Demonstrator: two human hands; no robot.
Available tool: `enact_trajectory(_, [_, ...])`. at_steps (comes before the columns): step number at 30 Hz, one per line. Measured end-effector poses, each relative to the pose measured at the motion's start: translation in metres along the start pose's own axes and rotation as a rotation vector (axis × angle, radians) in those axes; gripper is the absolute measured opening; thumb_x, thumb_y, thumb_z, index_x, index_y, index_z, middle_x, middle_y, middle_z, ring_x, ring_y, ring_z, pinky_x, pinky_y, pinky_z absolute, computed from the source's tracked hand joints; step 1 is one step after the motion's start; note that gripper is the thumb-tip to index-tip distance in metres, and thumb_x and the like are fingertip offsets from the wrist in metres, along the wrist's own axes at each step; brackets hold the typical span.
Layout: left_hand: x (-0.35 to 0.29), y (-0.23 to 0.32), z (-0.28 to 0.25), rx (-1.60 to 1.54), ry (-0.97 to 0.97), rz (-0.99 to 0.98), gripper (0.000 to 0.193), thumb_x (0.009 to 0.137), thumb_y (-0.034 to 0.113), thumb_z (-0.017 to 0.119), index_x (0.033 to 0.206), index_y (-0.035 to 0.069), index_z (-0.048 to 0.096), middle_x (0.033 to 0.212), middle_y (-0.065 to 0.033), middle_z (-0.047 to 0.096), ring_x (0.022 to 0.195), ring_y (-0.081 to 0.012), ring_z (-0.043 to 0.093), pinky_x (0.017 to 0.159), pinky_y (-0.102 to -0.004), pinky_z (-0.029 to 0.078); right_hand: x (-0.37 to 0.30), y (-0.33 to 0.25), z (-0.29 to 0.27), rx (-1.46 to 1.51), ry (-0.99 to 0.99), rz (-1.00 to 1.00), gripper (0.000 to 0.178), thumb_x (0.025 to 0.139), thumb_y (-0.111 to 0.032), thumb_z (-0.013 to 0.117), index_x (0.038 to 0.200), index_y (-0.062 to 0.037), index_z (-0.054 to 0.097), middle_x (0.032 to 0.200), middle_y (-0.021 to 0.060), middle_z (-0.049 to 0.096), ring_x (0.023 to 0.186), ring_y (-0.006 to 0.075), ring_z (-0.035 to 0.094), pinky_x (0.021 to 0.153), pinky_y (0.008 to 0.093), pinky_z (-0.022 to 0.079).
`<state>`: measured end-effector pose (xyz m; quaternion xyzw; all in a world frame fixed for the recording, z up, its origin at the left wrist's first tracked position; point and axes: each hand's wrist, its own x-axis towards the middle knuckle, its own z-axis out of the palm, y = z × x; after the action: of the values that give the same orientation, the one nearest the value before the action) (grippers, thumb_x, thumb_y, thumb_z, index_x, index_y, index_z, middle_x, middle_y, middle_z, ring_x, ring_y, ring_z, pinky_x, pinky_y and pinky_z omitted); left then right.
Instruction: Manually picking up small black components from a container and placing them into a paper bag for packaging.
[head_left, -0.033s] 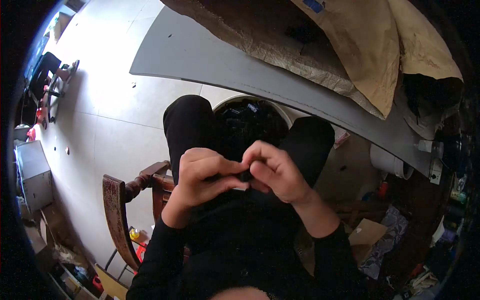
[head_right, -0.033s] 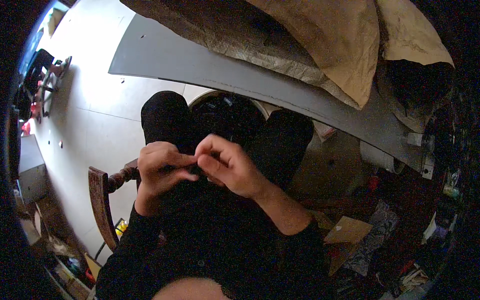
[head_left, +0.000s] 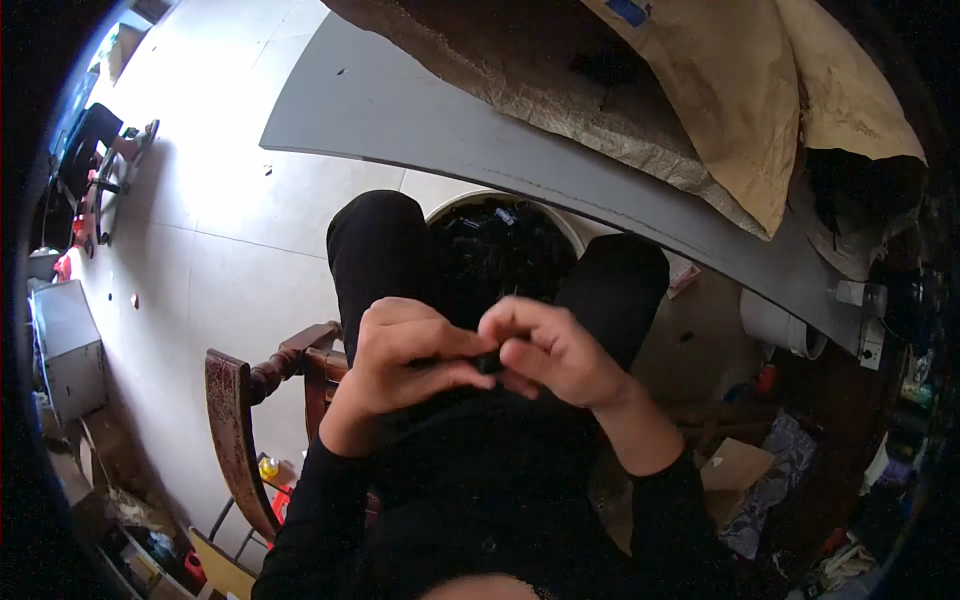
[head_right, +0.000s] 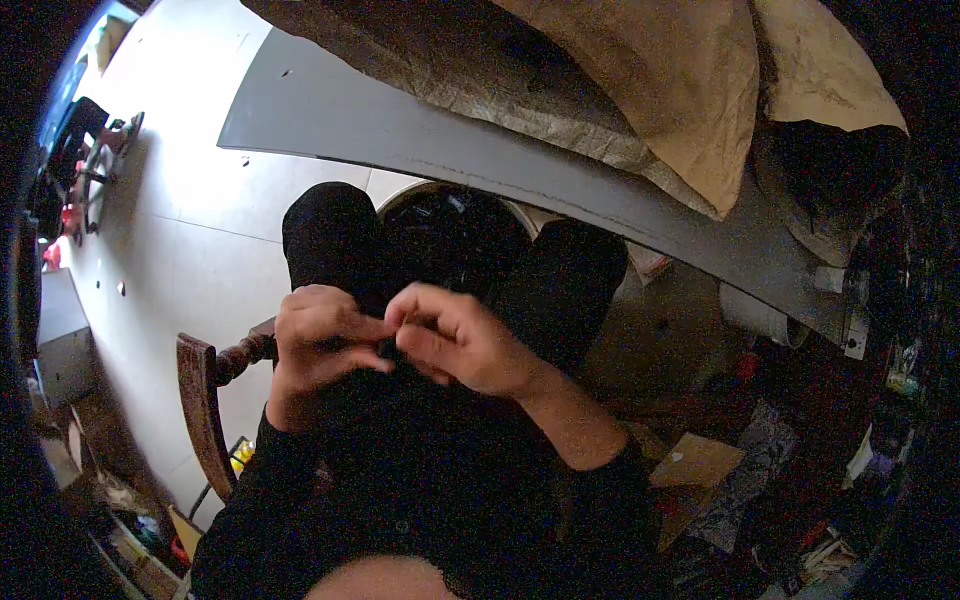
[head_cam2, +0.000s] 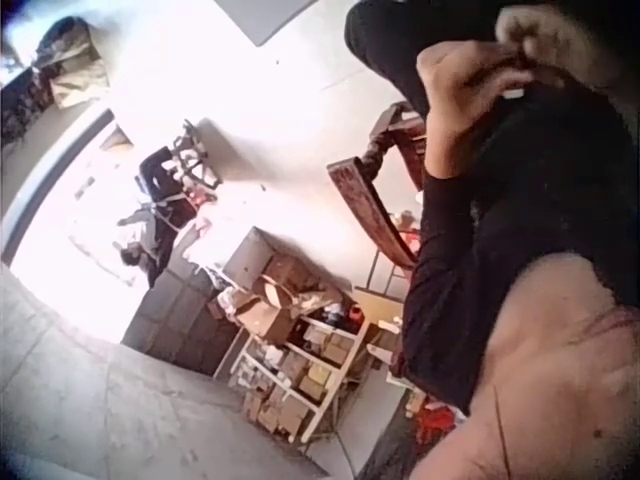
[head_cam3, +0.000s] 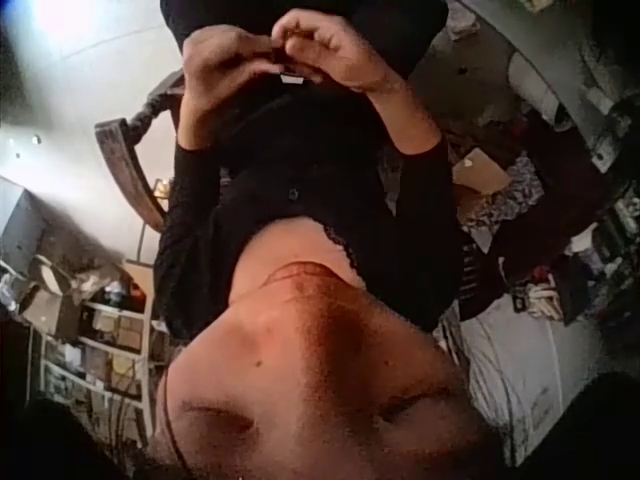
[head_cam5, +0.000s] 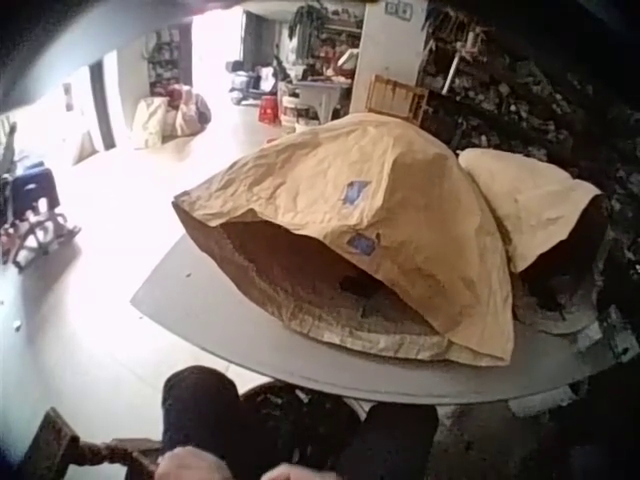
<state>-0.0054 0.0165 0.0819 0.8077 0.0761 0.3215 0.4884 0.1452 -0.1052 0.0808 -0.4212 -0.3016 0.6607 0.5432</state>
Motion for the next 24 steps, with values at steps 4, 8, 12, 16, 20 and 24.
enact_trajectory(4, [0.002,-0.001,-0.007,-0.250,-0.296,0.049,0.023,0.062,0.019,0.075,0.076,0.004,0.065,0.055,-0.0042,0.055,0.046,-0.0181,0.054,0.042,-0.0260,0.037,-0.006,-0.014,-0.004,-0.177,-0.467,0.223,0.032,0.090,-0.030,0.047,0.100,0.0003,0.049,0.063,0.0026,0.050,0.052,0.0080,0.048,0.047,0.0232,0.039])
enact_trajectory(8, [0.000,-0.003,-0.006,-0.300,-0.361,0.124,0.022,0.065,0.019,0.074,0.078,0.005,0.064,0.054,-0.0029,0.052,0.046,-0.0197,0.052,0.042,-0.0277,0.036,-0.012,-0.013,0.008,-0.477,-0.389,0.015,0.025,0.089,-0.024,0.048,0.094,0.0000,0.048,0.060,0.0093,0.047,0.052,0.0162,0.049,0.049,0.0300,0.038])
enact_trajectory(12, [0.000,-0.006,-0.005,-0.216,-0.266,0.061,0.022,0.068,0.019,0.073,0.079,0.003,0.063,0.063,-0.0048,0.057,0.048,-0.0171,0.054,0.048,-0.0248,0.041,-0.007,-0.017,0.009,-0.626,-0.217,0.019,0.026,0.089,-0.027,0.048,0.088,-0.0004,0.047,0.064,0.0169,0.052,0.057,0.0302,0.056,0.051,0.0357,0.041])
enact_trajectory(16, [-0.003,-0.003,-0.002,-0.409,0.009,-0.400,0.020,0.075,0.017,0.065,0.079,-0.001,0.058,0.081,-0.0097,0.060,0.058,-0.0105,0.054,0.055,-0.0208,0.042,0.040,-0.042,-0.022,-0.967,-0.019,-0.489,0.020,0.084,-0.021,0.055,0.087,-0.0012,0.055,0.083,0.0109,0.053,0.076,0.0215,0.052,0.069,0.0317,0.042])
enact_trajectory(20, [-0.006,-0.008,0.006,-0.921,0.217,-0.538,0.022,0.081,0.019,0.053,0.072,-0.001,0.053,0.080,-0.0125,0.055,0.052,-0.0112,0.047,0.049,-0.0205,0.037,0.094,-0.081,-0.087,-1.435,0.811,-0.542,0.019,0.082,-0.013,0.055,0.097,-0.0025,0.058,0.094,0.0129,0.057,0.082,0.0249,0.058,0.066,0.0326,0.047])
enact_trajectory(24, [-0.016,-0.022,0.015,-0.888,0.202,-0.499,0.027,0.084,0.023,0.048,0.068,0.002,0.049,0.072,-0.0087,0.050,0.051,-0.0131,0.043,0.048,-0.0216,0.035,0.114,-0.077,-0.133,-1.825,0.899,-0.674,0.026,0.079,-0.016,0.059,0.101,-0.0022,0.057,0.101,0.0155,0.057,0.081,0.0273,0.058,0.067,0.0336,0.047])
